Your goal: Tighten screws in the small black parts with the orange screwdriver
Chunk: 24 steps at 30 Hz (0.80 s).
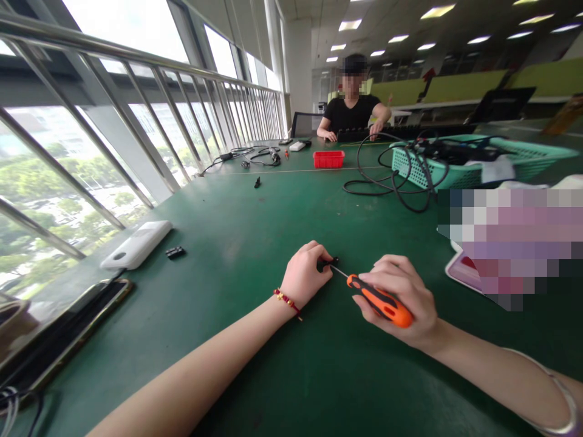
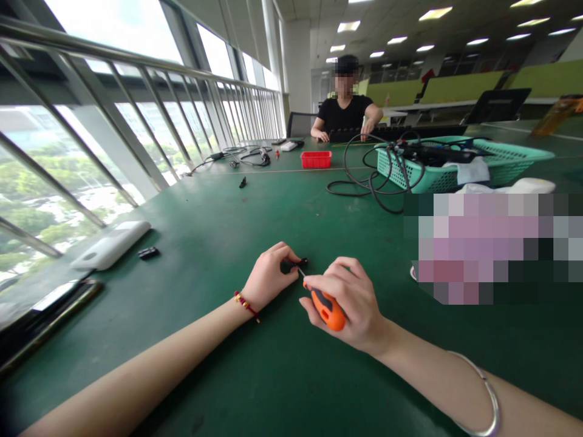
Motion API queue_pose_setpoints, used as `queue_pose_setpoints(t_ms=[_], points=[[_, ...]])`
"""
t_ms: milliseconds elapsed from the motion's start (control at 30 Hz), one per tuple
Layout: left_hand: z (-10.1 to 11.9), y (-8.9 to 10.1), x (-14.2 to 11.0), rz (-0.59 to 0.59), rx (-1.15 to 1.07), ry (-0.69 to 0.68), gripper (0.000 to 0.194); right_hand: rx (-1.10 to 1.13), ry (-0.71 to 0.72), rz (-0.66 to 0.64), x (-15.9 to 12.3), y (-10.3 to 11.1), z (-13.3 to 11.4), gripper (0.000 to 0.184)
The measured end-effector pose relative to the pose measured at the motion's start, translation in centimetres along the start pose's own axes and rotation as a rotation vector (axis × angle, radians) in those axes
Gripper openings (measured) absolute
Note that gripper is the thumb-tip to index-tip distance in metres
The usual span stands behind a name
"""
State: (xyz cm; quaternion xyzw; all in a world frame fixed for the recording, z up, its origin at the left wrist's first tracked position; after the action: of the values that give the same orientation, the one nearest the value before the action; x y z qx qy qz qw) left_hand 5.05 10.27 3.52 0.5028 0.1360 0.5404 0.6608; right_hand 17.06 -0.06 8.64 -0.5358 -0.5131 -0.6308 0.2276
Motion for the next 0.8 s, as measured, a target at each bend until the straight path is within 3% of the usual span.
queue_pose_setpoints(t_ms=[100, 267, 500, 700, 800], points=[[0.0, 0.0, 0.0, 0.002, -0.001, -0.005, 0.011, -0.003, 0.024, 0.009, -0.1, 0.0, -0.1, 0.043], [-0.1, 0.0, 0.0, 0.002, 0.01, -0.004, 0.009, 0.05, -0.06, 0.028, -0.3, 0.1, 0.8, 0.041], [0.0, 0.0, 0.0, -0.001, 0.004, 0.001, 0.01, -0.018, 0.028, 0.035, 0.1, 0.2, -0.2, 0.041], [-0.1, -0.1, 0.0, 0.005, 0.011, -0.001, 0.009, 0.062, -0.098, 0.03, -0.3, 0.1, 0.9, 0.036], [-0.1, -0.1, 0.0, 0.003, 0.008, -0.004, 0.01, 0.03, -0.027, 0.027, -0.2, 0.1, 0.3, 0.041]])
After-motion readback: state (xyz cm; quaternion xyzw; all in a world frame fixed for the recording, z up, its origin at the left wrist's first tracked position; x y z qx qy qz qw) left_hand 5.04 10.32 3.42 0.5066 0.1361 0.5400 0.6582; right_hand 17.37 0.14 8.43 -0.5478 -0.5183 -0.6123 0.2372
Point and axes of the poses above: each hand's wrist, its own x-axis towards the middle knuckle, its own y-axis out of the back of the hand, z = x × y, the point moved 7 cm from there along x, towards the middle knuckle, and after that the axes turned 7 degrees about x, right-handed, at the moved point
